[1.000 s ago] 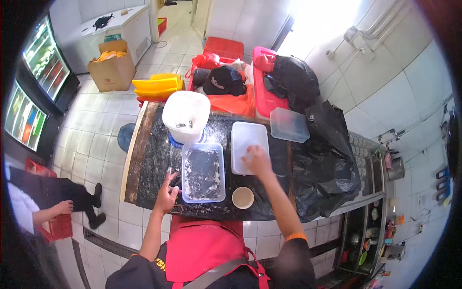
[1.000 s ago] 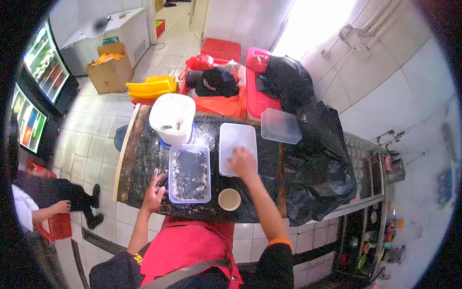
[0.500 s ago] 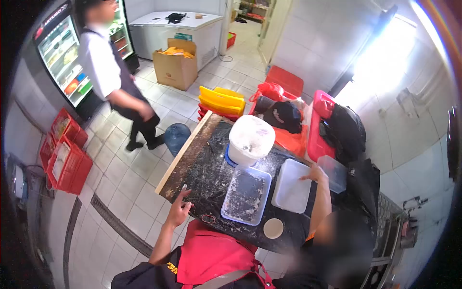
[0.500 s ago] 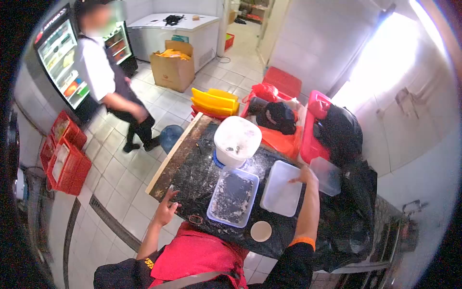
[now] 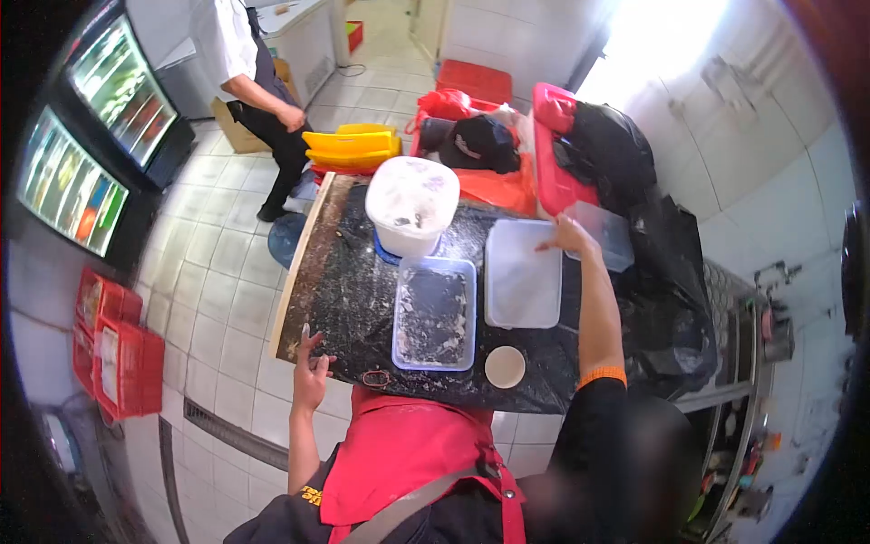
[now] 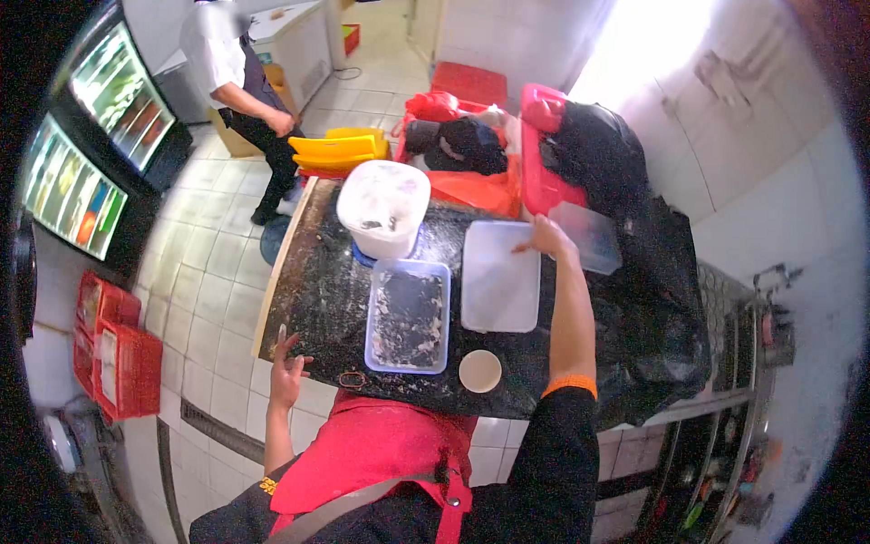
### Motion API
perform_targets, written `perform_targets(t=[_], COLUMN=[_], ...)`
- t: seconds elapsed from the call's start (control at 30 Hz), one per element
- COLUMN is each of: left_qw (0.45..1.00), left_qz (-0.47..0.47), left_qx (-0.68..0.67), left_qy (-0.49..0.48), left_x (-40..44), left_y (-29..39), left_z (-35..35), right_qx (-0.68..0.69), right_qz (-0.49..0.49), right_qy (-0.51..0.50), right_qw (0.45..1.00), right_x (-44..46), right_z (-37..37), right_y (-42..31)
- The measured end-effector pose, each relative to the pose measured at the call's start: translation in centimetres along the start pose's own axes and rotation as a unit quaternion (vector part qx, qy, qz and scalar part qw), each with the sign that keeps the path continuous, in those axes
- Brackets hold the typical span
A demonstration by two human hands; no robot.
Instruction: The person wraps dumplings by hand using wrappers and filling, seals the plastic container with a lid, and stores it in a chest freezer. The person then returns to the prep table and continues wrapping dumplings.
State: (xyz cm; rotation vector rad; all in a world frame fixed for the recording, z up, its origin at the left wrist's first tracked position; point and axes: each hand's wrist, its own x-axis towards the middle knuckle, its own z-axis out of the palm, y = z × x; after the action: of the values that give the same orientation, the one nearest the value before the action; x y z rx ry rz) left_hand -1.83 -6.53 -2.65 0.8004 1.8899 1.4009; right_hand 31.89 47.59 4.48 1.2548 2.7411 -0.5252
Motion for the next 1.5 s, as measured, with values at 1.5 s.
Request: perform_targets(t=[1.5], left_qw=[0.996], left_qz=[0.042], left_qx=[0.05], left_qy=[-0.056], left_x=[4.6], left_y=[3.4], left_z=[1.9], right_qx=[0.379], right_qz=[0.16], right_qy=[0.69], right_qw=[0.596], right_x=[-23.9], right_z=[-1.0], right_y=[-3.3])
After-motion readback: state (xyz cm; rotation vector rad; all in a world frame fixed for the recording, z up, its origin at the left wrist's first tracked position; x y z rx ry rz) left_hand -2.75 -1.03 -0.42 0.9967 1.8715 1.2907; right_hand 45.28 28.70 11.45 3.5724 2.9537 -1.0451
